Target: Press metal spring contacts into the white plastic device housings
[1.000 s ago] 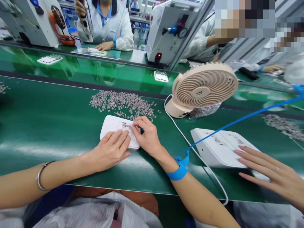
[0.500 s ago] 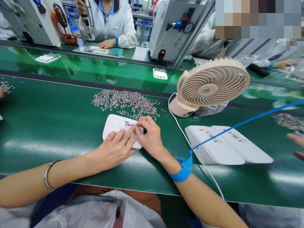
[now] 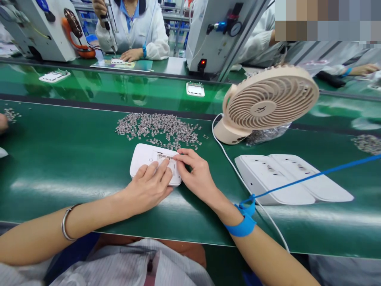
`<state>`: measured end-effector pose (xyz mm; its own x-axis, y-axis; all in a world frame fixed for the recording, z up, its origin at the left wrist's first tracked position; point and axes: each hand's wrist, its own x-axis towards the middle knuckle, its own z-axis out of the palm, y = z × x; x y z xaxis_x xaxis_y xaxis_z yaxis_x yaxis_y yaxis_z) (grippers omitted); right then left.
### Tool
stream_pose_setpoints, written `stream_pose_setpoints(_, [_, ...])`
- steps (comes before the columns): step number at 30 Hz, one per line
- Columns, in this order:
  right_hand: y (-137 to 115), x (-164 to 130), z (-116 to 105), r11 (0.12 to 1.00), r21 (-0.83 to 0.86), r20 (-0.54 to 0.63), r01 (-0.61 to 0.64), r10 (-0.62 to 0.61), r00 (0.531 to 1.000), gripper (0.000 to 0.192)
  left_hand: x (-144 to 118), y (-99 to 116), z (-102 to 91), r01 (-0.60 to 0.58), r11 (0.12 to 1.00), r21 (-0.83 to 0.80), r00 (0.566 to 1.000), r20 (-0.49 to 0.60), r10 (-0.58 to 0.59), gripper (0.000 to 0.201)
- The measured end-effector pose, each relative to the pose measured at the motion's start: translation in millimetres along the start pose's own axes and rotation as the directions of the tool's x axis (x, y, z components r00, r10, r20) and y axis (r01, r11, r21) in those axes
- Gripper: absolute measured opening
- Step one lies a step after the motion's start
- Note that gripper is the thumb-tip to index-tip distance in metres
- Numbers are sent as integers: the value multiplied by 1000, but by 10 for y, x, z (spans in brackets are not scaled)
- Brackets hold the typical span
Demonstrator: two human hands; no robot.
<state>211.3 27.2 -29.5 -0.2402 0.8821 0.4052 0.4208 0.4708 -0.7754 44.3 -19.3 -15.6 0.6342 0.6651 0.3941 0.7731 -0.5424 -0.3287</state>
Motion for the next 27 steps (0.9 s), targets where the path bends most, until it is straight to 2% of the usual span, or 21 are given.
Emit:
stream_pose_setpoints(7, [0, -12, -6, 975, -169, 53, 144, -137, 989, 21, -11, 7, 4, 1, 1000, 2, 1000, 11, -1, 36])
stream_pose_setpoints(11, [3, -25, -25, 912, -336, 123, 236, -206, 971, 24, 5, 5, -6, -1, 1000, 5, 1000, 18, 1, 36])
stream_pose_setpoints(14, [-16, -5, -38, 883, -375, 166, 284, -237, 957, 25, 14, 29, 3, 0, 1000, 22, 1000, 13, -1, 37])
stream_pose_setpoints(17, [-21, 47, -19, 935, -292, 87, 204, -186, 979, 18, 11, 58, 17, 6, 999, 42, 1000, 6, -6, 36])
stream_pose_setpoints(20, [20, 104, 48, 984, -176, -35, -18, 12, 999, 8, 6, 71, 22, -2, 999, 49, 1000, 12, 1, 36])
stream_pose_setpoints(22, [52, 132, 101, 983, -139, -66, -123, 115, 991, 11, 5, 72, 19, -7, 999, 51, 1000, 19, 6, 36])
stream_pose_setpoints(24, [54, 152, 125, 981, -132, -71, -145, 136, 988, 11, 3, 72, 6, -10, 998, 60, 1000, 21, 9, 35])
stream_pose_setpoints(27, [-20, 162, 18, 982, -162, -138, -100, 78, 987, 14, -2, 63, -46, -22, 995, 100, 1000, 17, 20, 32])
